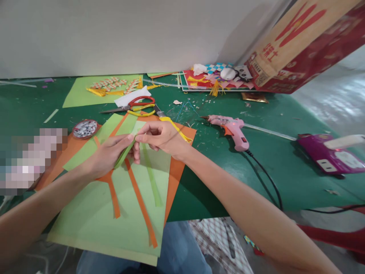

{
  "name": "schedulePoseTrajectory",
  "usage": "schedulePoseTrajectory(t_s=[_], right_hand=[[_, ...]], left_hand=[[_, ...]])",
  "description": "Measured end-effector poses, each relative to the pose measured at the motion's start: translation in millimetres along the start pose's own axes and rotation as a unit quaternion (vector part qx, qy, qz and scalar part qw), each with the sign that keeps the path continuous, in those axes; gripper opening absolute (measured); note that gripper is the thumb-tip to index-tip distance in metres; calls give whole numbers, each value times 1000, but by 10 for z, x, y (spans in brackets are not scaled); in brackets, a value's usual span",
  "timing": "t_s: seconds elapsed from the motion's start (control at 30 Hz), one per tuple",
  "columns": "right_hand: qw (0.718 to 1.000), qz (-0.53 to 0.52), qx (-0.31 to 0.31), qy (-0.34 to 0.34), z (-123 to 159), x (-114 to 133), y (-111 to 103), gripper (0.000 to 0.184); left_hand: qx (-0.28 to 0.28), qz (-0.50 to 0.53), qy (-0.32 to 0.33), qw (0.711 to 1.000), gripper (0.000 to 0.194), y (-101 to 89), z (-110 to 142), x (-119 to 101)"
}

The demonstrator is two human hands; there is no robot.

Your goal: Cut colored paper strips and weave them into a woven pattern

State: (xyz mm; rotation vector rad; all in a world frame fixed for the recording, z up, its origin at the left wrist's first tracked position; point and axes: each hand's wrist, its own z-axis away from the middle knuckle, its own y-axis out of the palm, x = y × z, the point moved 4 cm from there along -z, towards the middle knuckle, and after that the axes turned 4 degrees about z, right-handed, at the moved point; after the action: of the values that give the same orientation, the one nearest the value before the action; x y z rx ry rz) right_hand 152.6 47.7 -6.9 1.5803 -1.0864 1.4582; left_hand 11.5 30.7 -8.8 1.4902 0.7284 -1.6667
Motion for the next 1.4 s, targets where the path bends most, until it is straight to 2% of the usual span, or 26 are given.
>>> schedulePoseTrajectory(t_s=[0.37, 0.63, 0.97, 1.2, 1.4], right_hand=[[1000, -9, 15, -8, 3, 5, 10, 30], [1000, 18, -10, 5, 6, 9, -11, 32], [1000, 21, -10, -8, 8, -42, -34, 19], [1000, -1, -14, -4, 4, -38, -31, 22], [1000, 1, -17, 7, 7, -28, -25, 24]], left_hand=[[8, -8, 1, 1000, 40, 3, -4, 4], [2, -4, -14, 1000, 40, -2, 11, 17], [-14, -94, 9, 995, 33, 13, 37, -58], [-9, -56, -5, 998, 41, -1, 37, -25], [0, -53, 8, 999, 39, -9, 16, -11]])
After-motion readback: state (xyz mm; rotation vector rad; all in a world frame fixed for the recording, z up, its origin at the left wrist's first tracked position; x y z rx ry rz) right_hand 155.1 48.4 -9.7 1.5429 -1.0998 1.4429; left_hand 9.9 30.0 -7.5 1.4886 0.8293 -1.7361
